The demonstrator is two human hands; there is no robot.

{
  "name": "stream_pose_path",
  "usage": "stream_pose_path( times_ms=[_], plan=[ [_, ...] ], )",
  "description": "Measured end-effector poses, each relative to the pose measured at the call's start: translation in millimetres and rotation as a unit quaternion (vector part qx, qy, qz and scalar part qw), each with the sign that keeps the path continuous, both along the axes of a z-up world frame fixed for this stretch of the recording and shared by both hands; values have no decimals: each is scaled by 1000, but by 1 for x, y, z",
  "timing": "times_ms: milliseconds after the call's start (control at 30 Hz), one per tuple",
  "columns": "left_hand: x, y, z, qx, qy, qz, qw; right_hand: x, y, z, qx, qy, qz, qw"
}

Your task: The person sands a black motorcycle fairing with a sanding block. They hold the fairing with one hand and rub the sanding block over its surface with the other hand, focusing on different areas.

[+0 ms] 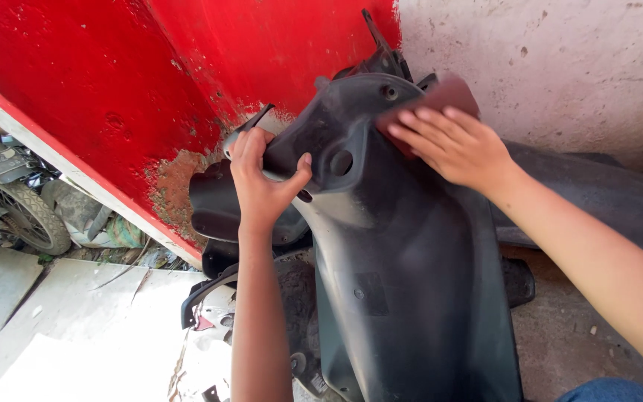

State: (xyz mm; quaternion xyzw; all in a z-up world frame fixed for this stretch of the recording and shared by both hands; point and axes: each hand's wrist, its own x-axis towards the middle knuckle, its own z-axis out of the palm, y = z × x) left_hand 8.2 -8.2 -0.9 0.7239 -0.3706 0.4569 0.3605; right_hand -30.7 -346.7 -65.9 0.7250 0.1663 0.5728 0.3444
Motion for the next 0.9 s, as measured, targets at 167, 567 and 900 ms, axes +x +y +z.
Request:
stream_pose_path(
  times_ms=[167, 567, 900],
  plan=[
    [-3, 3, 1, 7, 0, 11, 1000, 2, 20, 15, 21, -7, 23, 999],
    [-1, 0, 0, 5, -3, 0, 1000, -13, 7, 28, -20, 52, 28, 998],
    [1, -2, -3, 2, 7, 11, 1000, -25, -33, -73, 49, 185, -26, 981]
  ],
)
